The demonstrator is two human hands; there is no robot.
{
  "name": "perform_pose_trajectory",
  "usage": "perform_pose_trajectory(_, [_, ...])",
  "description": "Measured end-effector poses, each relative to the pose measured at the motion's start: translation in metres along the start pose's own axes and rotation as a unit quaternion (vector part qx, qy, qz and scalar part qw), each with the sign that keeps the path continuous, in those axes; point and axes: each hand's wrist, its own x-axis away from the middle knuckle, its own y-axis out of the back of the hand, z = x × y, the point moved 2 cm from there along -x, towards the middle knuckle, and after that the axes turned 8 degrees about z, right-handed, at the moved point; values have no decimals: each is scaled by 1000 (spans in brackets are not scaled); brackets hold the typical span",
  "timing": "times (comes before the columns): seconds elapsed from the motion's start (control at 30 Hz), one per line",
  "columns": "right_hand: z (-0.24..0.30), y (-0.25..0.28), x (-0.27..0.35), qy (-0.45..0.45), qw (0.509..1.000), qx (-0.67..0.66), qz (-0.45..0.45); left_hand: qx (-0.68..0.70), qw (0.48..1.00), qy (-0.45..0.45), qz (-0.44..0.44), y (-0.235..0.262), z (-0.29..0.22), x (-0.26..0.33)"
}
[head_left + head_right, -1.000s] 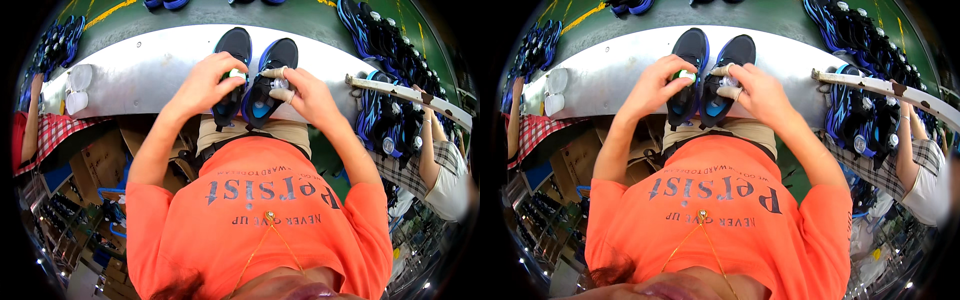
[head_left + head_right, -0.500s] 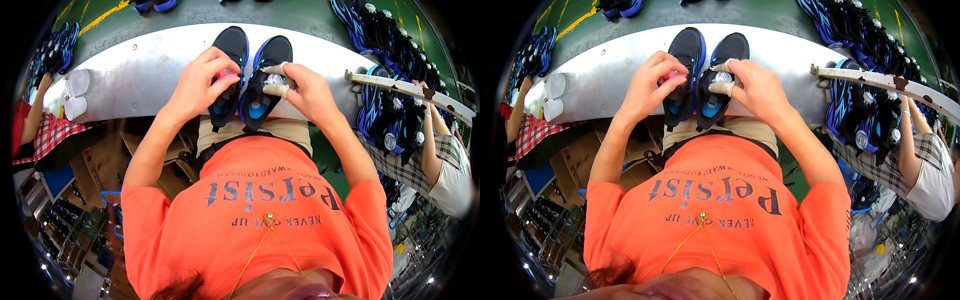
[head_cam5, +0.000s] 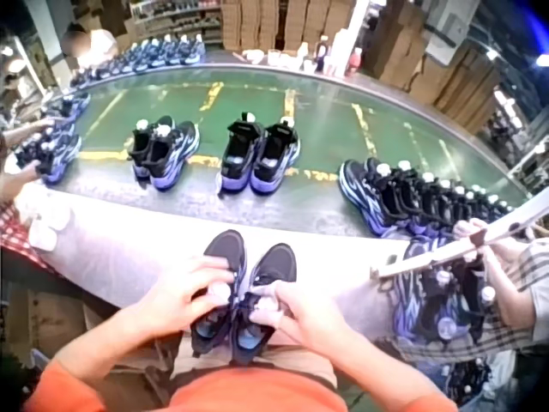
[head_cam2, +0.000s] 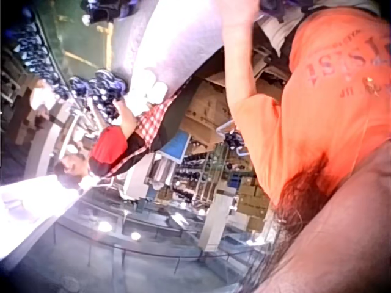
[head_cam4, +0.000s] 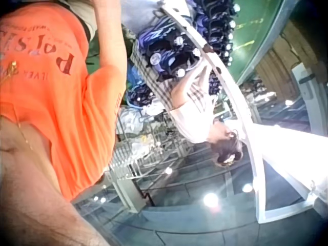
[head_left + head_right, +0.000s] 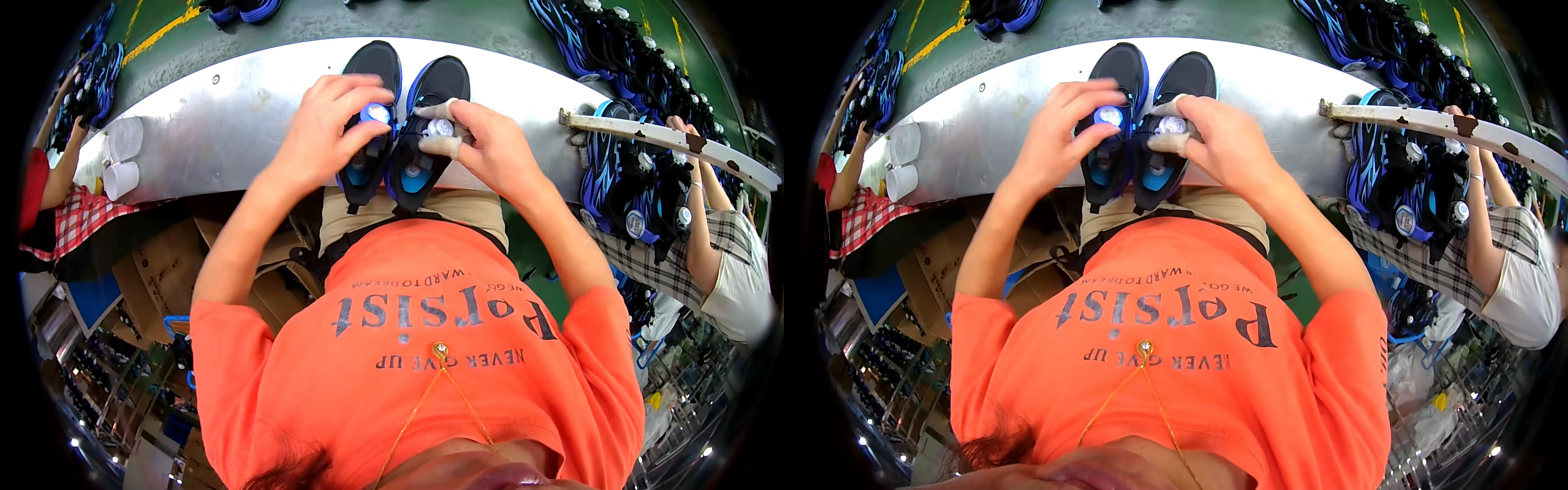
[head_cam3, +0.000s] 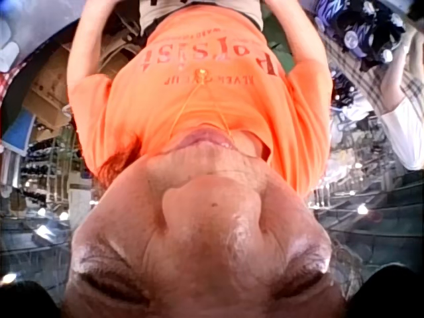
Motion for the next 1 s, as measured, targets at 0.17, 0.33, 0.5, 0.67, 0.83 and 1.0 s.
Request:
perform_pose_trajectory(0.17, [0, 5, 2, 81, 992, -93, 41, 332, 902, 257, 99, -33, -41, 41])
perform_pose_trajectory(0.33, [1, -3, 1, 80, 996, -24, -36, 563, 740, 362, 70, -81, -41, 31])
perform_pose_trajectory(0.5, [-6, 1, 0, 106, 992, -66, -2, 647, 685, 333, 22, -84, -39, 36])
perform_pose_trajectory(0.67, [-4, -4, 3, 91, 994, -60, -31, 683, 652, 329, -32, -96, -52, 33])
perform_pose_trajectory(0.83, [-1, 10, -1, 135, 987, -89, 17, 672, 657, 340, -26, -96, -47, 37])
perform_pose_trajectory(1.0, [0, -6, 3, 66, 992, -105, -31, 677, 654, 335, -47, -97, -51, 34])
